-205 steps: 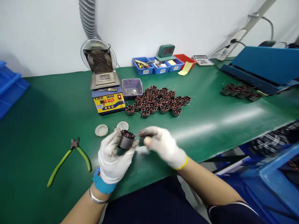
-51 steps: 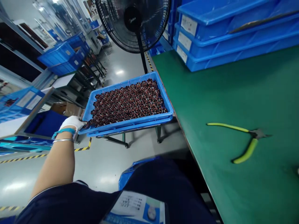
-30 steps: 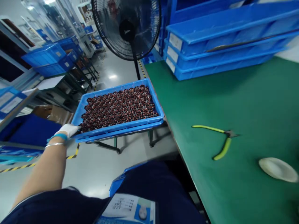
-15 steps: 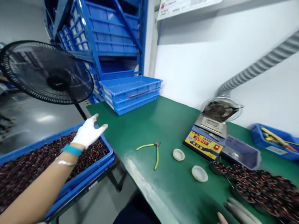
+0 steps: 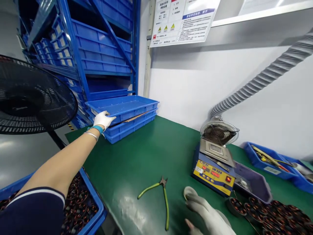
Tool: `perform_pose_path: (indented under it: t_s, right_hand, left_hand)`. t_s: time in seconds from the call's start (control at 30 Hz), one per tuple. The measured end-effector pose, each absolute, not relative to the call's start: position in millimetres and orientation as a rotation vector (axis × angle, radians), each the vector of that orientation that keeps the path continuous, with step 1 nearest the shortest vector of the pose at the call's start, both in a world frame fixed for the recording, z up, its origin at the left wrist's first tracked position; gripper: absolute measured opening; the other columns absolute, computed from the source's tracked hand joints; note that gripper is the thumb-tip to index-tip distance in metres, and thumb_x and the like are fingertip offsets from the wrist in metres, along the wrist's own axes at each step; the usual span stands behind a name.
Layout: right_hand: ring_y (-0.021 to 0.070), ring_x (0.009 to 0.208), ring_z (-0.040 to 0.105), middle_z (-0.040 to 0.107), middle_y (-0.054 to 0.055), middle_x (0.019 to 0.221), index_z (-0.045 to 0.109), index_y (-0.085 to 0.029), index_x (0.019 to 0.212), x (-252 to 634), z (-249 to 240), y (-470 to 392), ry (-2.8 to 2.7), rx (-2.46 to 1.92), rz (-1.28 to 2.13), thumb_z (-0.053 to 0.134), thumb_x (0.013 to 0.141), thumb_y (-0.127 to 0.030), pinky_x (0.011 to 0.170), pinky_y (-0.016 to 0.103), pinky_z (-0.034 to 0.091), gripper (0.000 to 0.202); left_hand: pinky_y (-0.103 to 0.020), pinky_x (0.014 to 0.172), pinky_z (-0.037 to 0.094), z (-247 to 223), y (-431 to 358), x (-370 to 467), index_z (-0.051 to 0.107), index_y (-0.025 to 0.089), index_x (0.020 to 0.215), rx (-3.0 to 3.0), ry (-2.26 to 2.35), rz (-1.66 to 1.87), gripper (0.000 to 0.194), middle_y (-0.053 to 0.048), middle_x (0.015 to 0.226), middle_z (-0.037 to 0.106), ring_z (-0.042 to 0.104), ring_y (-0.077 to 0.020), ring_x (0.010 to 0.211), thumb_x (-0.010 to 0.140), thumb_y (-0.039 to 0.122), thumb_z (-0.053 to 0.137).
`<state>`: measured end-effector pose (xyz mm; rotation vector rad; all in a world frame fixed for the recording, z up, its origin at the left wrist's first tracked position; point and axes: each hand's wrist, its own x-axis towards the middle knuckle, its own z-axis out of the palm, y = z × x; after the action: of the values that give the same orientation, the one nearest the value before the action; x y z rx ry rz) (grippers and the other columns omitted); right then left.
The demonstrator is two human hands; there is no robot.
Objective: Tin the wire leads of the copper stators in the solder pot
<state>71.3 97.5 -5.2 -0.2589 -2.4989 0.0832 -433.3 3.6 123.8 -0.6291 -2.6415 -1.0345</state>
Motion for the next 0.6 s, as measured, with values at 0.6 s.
perform_pose_path:
  t_s: [0.6]
  right_hand:
    - [0.0332, 0.115, 0.06, 0.016, 0.015, 0.161, 0.024, -0.025, 0.155, -309.6, 99.5, 143.8, -2.853, -0.526, 0.14, 0.058, 0.096, -0.033, 0.092, 0.047, 0.055, 0.068]
  left_hand:
    - [-0.036, 0.091, 0.048, 201.3, 24.0, -448.7, 0.063, 0.015, 0.088, -0.652, -2.631, -0.984, 0.033, -0.005, 0.093, 0.065, 0.063, -0.0253, 0.095, 0.071, 0.039, 0.077]
